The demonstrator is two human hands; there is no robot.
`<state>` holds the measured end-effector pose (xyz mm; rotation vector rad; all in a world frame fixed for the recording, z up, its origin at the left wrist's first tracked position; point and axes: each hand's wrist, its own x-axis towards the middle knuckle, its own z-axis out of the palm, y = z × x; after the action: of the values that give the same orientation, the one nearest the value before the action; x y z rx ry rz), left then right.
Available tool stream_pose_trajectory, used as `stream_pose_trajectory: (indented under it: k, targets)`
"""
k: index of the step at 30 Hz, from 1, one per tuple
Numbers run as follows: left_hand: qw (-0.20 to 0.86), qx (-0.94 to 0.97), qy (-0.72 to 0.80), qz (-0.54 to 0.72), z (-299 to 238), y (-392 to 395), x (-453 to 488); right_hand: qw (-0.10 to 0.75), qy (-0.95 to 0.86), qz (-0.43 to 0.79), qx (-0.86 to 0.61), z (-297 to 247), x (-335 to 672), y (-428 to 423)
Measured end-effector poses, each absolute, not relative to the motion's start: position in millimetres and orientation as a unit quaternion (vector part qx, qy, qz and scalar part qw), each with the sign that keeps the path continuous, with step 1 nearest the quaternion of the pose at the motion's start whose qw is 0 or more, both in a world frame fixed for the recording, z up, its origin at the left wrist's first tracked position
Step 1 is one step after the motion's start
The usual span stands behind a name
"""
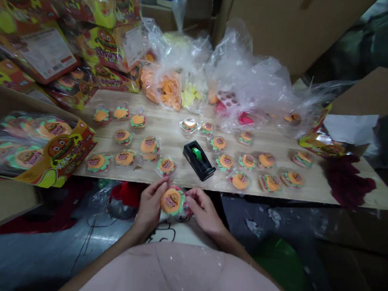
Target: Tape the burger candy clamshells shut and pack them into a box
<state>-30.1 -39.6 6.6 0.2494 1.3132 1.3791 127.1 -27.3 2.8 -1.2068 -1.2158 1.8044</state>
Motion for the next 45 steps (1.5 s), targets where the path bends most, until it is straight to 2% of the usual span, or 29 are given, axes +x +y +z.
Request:
stream_pose_trajectory:
  k: [5,11,17,23,27,32,45]
  targets:
    - [0.642,0.199,0.541,0.505,10.5,-42.3,-39.8,0.322,-0.492,0.679,-0.440,6.5,136.9,-21.6]
    - [0.598,0.172,0.532,0.575,10.1,-54.2,-29.3,0.340,-0.496,0.673,-0.431,10.5,134.2,-22.4]
    - [0.534,0.133,0.557,0.622,-15.3,-54.3,-18.7,0.369,-0.362,0.725,-0.455,-16.7,128.7,-19.8]
    - [0.712,0.059,0.518,0.469,-30.4,-40.0,-16.7,0.402,-0.248,0.706,-0.528,-58.5,121.5,-9.4]
    - [0.669,0.035,0.543,0.507,-39.1,-32.1,-6.3,0.438,-0.214,0.671,-0.558,-70.8,116.3,-12.3]
    - [0.636,0.029,0.557,0.534,-51.5,-32.6,2.9,0.420,-0.170,0.706,-0.545,-77.8,112.1,-12.5]
    - [0.644,0.035,0.558,0.522,-68.2,-21.1,2.7,0.411,-0.196,0.696,-0.556,-81.1,106.2,-8.9]
